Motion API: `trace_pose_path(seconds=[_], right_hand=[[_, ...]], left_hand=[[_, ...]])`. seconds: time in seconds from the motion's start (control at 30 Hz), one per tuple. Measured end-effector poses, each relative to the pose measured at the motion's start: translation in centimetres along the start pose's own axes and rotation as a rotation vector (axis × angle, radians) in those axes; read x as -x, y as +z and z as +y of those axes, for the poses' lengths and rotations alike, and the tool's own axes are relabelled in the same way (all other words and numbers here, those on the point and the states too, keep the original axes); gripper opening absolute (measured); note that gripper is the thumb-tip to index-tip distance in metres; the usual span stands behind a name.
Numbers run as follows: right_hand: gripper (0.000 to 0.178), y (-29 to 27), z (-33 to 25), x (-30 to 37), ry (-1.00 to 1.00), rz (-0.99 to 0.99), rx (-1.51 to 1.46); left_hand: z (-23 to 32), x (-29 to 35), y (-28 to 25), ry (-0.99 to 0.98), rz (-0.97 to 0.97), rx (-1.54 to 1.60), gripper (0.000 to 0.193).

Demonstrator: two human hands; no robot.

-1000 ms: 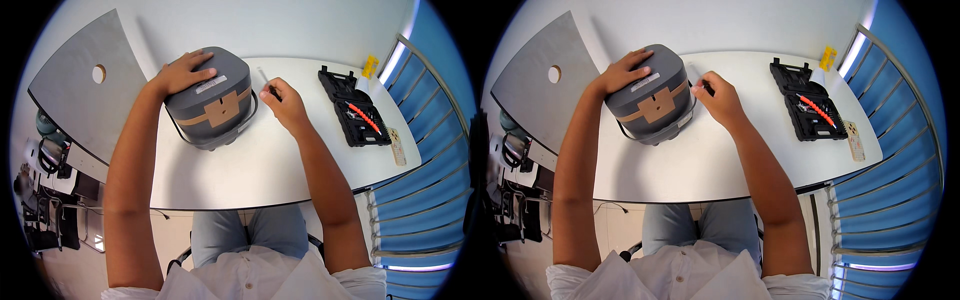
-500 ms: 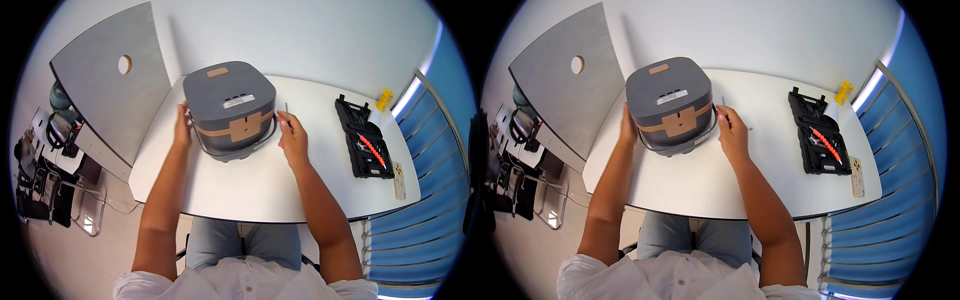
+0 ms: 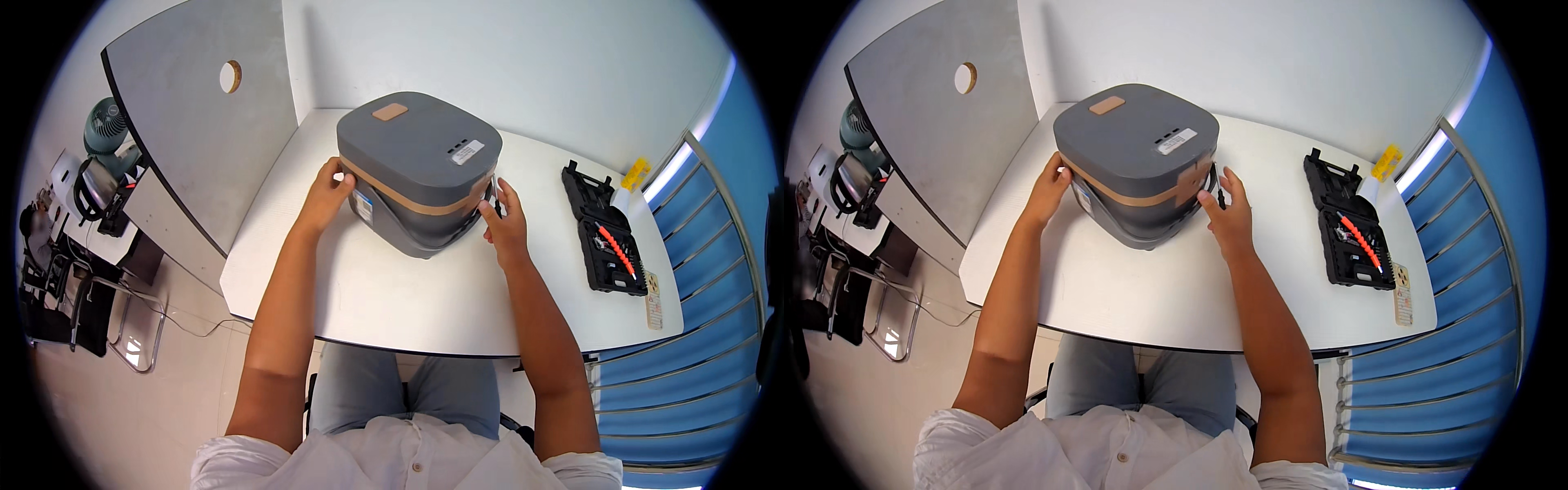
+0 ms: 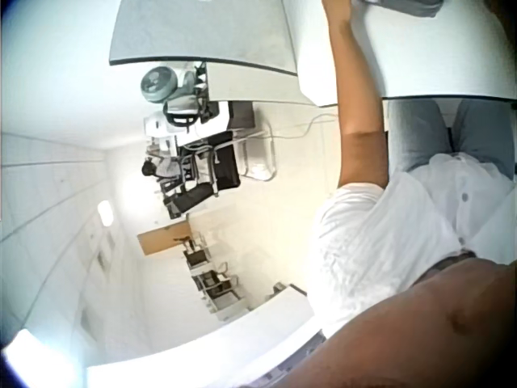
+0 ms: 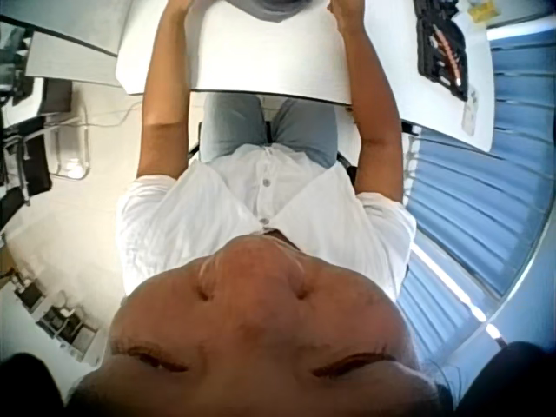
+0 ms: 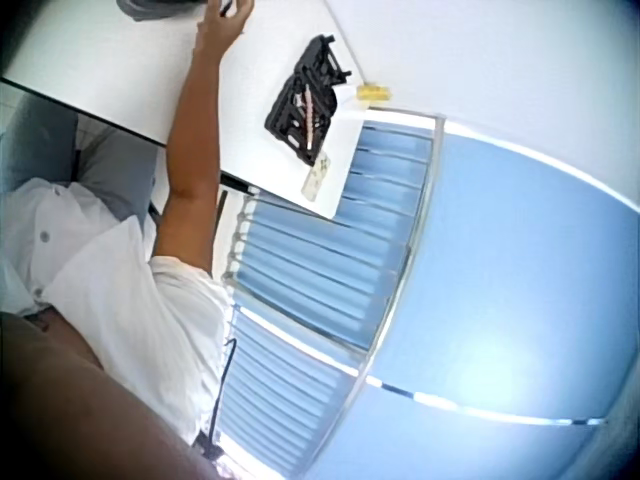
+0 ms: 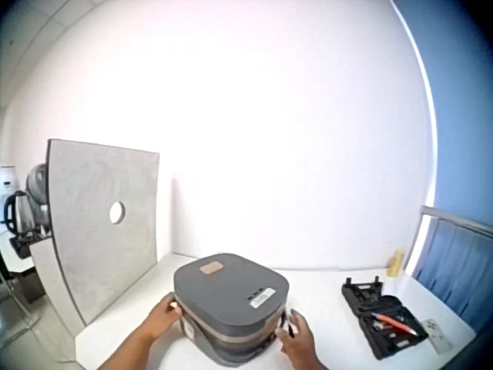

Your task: The person assembles a gray cylindrical appliance on a white table. They use a screwdriver to remove screws from a cardboard insert, detach the insert, and then reattach it to the appliance.

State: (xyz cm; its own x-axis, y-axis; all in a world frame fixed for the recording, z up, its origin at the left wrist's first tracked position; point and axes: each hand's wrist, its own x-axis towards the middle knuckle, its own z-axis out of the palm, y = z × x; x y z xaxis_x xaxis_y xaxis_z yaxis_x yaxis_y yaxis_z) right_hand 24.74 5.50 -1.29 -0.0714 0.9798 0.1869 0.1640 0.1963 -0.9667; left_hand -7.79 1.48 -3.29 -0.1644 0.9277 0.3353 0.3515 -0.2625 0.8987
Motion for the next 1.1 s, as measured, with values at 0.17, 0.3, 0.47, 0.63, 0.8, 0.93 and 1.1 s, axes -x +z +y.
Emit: trace_pose_path(seconds=[0.17, 0.3, 0.47, 0.63, 0.8, 0.93, 1.1], right_hand=[[0.053, -0.4, -0.2, -0.3, -0.001, 0.163, -0.112], [0.059, 0.1, -2.4, 2.4, -0.527, 0.147, -0.095], [0.073, 1.6, -3.2, 3.8, -1.015, 0.104, 0.345], [0.07, 0.1, -1.6, 1.2, -0.551, 0.1, 0.307], [0.049, -0.5, -1.9, 0.0, -0.249, 0.23, 0.044], [0.046, 0.1, -1.8, 0.9, -0.228, 0.174, 0.003], [0.047, 0.8, -1.5, 0.5, -0.242, 0.133, -0.055]], left_hand=[[-1.4, -0.8, -0.9, 0.126, 0.124, 0.366, 0.058], [-1.7, -1.0, 1.4, -0.053, 0.125, 0.473, 0.071], [0.3, 0.0, 3.0, -0.276, 0.019, 0.626, 0.074], [3.1, 0.8, 1.3, -0.171, -0.092, 0.377, 0.053], [1.7, -0.1, 1.5, -0.016, -0.038, 0.144, 0.041], [1.3, 0.1, 4.8, -0.06, 0.095, 0.282, 0.062], [1.5, 0.2, 4.1, -0.104, -0.154, 0.362, 0.064]])
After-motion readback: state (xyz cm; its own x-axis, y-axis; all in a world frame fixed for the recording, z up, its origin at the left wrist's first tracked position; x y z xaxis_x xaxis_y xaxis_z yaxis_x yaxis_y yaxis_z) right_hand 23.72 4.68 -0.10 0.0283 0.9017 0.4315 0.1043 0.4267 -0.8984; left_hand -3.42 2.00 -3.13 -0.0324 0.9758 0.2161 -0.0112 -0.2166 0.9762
